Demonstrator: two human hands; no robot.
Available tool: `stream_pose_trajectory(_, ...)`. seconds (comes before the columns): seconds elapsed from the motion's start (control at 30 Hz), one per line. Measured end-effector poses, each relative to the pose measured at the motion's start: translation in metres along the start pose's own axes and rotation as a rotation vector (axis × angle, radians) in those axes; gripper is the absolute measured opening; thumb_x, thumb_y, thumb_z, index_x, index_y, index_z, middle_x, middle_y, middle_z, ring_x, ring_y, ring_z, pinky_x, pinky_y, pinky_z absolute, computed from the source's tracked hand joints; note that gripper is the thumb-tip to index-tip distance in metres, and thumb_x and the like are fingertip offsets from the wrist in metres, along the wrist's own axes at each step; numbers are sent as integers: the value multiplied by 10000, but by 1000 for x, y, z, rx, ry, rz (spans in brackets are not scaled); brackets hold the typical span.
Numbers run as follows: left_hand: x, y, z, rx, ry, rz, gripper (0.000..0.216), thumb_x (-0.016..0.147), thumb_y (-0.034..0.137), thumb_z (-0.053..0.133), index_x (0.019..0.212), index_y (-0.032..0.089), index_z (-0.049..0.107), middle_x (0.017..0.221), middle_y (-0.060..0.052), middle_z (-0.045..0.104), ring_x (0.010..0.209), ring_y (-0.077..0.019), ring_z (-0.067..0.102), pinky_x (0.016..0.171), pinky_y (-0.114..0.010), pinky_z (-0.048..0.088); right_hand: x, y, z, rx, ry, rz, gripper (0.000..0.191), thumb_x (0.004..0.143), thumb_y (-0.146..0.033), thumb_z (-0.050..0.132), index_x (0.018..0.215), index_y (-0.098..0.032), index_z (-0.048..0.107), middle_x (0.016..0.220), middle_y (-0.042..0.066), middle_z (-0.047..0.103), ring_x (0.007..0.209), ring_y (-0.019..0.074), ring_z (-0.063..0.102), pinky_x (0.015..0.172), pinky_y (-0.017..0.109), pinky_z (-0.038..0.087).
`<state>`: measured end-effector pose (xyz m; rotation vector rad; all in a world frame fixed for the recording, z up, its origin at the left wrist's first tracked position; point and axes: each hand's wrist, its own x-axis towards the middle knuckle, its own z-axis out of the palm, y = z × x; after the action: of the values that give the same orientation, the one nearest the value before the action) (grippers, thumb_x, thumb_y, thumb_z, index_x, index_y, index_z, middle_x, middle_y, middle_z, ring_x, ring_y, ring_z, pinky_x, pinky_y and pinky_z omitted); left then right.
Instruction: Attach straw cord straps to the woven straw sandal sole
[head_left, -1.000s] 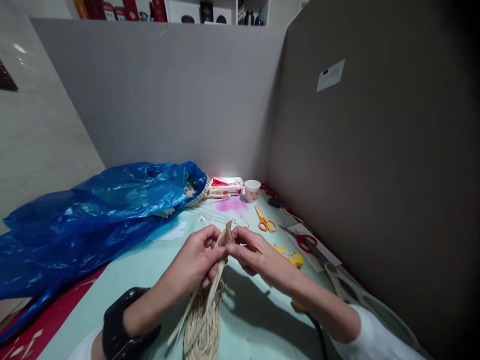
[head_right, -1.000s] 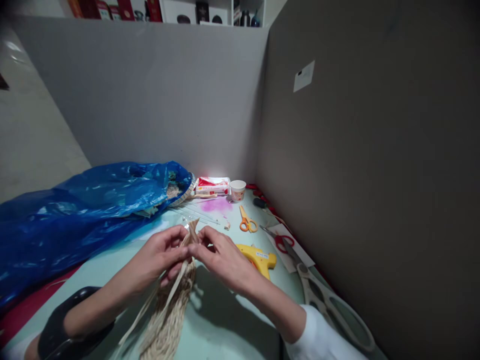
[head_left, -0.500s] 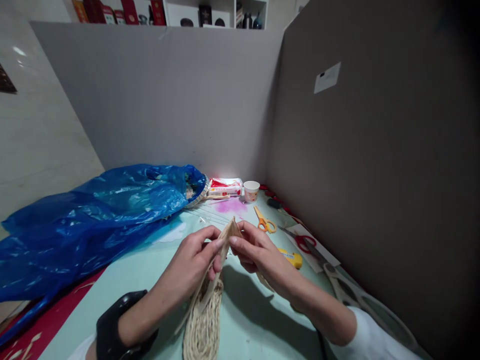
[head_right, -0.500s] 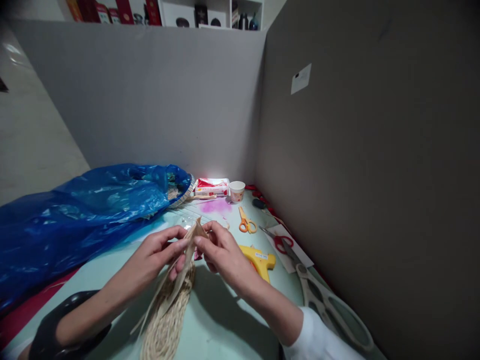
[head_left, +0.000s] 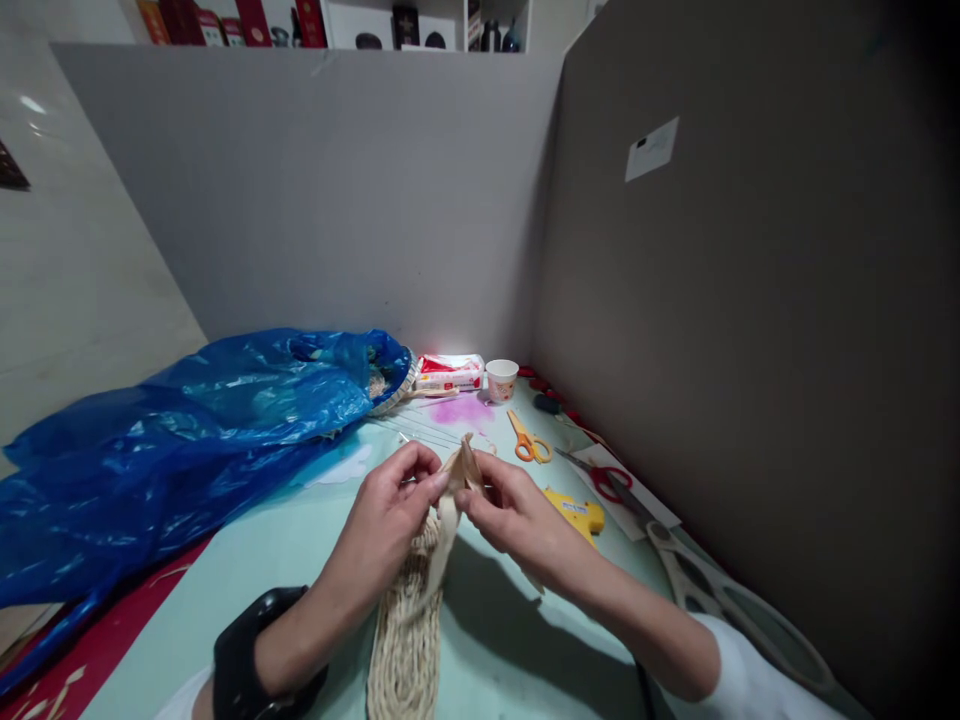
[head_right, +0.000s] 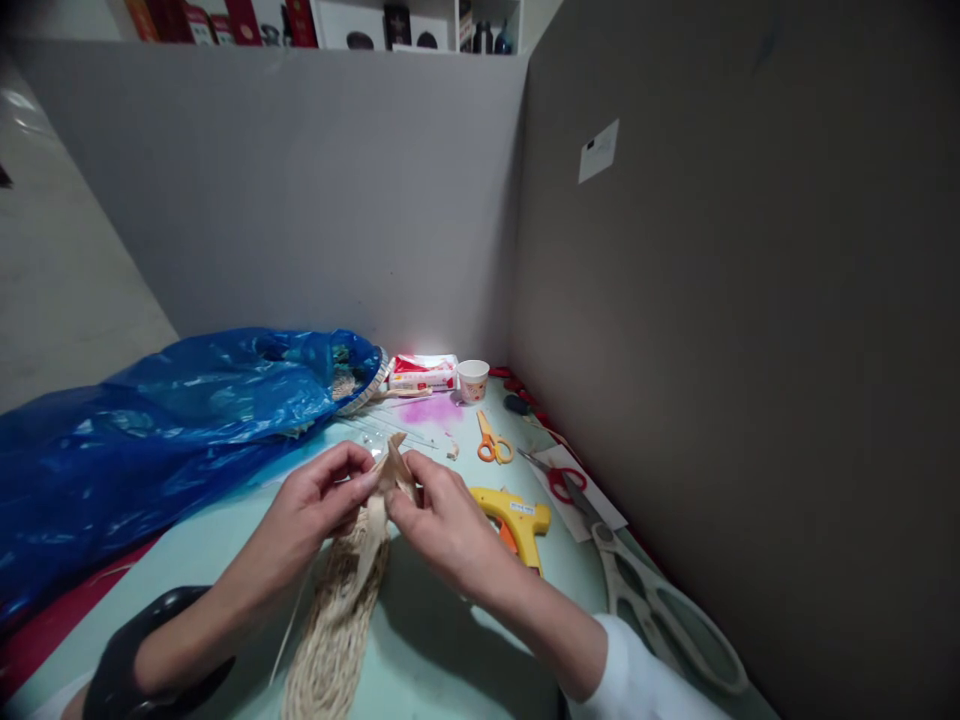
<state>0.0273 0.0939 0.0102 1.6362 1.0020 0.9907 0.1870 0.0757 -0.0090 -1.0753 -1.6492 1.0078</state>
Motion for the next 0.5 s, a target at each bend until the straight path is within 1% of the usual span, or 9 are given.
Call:
stream_pose_trajectory(0.03, 0, 1, 0, 0, -11, -5, 155, 857, 310, 573, 761, 198, 527, 671, 52, 452, 567, -101, 368, 496, -222, 284, 0, -1, -1, -28, 5, 9, 28, 814, -211, 488, 806, -197, 511, 723, -26, 444, 654, 139, 360, 590, 287, 283)
stream_pose_trajectory(0.13, 0, 3, -1, 8, -36, -8, 146, 855, 304, 571, 764, 191, 555, 643, 47, 486, 557, -106, 385, 494, -231, 280, -1, -3, -3, -87, 16, 27, 68, 757, -155, 445, 776, -201, 491, 705, -29, 436, 643, 140, 361, 584, 290, 272)
stream_pose_trajectory(0.27, 1, 2, -2, 79, -51, 26, 132, 863, 299, 567, 793, 191, 596, 675, 32, 543, 622, -127, 460, 557, -241, 323, -1, -6, -5, -117, 30, 31, 31, 742, -188, 427, 721, -205, 444, 696, -23, 433, 664, 149, 380, 592, 290, 277)
stream_pose_trajectory(0.33, 1, 2, -3, 147, -39, 58, 143, 877, 295, 553, 787, 195, 600, 687, 33, 556, 645, -130, 473, 586, -244, 330, 0, -7, -5, -115, 20, 30, 54, 748, -208, 418, 695, -205, 424, 691, -19, 441, 672, 151, 391, 591, 288, 281)
stream_pose_trajectory(0.43, 1, 2, -4, 192, -9, 76, 144, 878, 303, 562, 795, 194, 606, 652, 45, 536, 624, -121, 454, 590, -241, 322, 0, -8, -6, -109, -5, 38, 62, 752, -215, 414, 693, -202, 430, 682, -23, 436, 661, 145, 384, 578, 282, 283)
stream_pose_trajectory(0.5, 1, 2, -3, 135, 6, 43, 153, 866, 328, 580, 795, 192, 583, 603, 63, 496, 562, -104, 405, 545, -231, 301, 0, -7, -5, -113, -7, 49, 43, 747, -199, 420, 710, -200, 442, 683, -29, 426, 654, 139, 375, 569, 276, 281)
